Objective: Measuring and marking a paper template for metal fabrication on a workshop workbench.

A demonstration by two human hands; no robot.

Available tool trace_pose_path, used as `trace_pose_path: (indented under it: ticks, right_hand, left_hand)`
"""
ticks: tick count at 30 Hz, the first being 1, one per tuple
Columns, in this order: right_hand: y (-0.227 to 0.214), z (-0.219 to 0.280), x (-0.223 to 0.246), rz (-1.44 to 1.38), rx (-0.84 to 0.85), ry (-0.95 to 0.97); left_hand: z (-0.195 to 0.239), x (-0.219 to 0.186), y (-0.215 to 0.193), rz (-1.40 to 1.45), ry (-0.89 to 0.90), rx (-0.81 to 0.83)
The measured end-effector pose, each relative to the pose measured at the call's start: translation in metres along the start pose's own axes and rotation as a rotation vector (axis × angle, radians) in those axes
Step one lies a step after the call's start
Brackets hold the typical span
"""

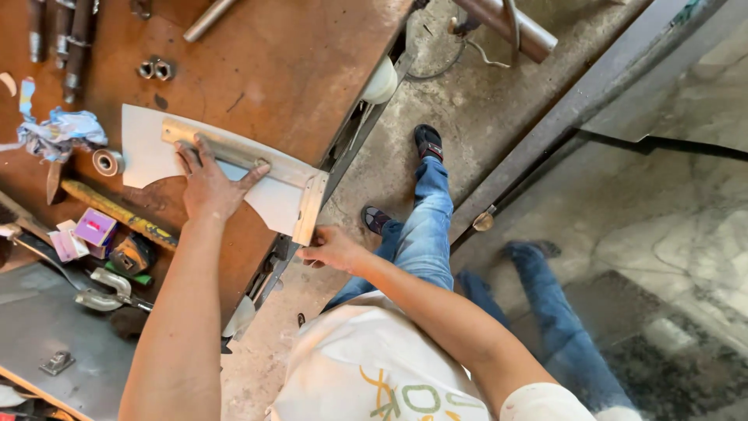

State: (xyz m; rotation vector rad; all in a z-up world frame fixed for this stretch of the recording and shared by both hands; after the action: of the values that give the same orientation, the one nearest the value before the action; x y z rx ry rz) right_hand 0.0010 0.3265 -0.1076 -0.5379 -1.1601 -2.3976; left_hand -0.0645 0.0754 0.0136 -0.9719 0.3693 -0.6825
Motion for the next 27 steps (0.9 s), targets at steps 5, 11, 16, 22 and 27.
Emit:
trace_pose_path:
  ticks: [5, 11, 16, 22, 27]
  right_hand:
    - [-0.015, 0.002, 0.04, 0.047, -0.03, -0.024]
    - [-0.054, -0.006, 0.078, 0.406, 0.007, 0.082]
    - [-0.161, -0.11, 0.04, 0.902, -0.499, -0.11]
    - [-0.241, -0.243, 0.0, 0.961, -0.509, -0.19]
    - [-0.217, -0.302, -0.009, 1.036, -0.342, -0.318]
  left_hand:
    - [-0.001, -0.004, -0.003, -0.022, -0.011, -0.001]
    - [0.003, -0.002, -0.003, 0.006, -0.02, -0.007]
    - [0.002, -0.014, -0.012, 0.008, -0.025, -0.037]
    - [-0.002, -0.009, -0.002, -0.022, -0.004, -0.132]
    - [-0.001, -0.017, -0.013, -0.007, -0.105, -0.03]
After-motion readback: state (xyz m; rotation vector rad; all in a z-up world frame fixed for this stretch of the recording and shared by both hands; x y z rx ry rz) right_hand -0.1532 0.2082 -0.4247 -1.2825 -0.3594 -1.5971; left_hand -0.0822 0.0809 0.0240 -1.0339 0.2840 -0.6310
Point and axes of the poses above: each hand's wrist, its own z-axis away from the middle knuckle, its own y-axis out of the palm, x = y × z, the point moved 1 cm from there along -z, towards the middle knuckle
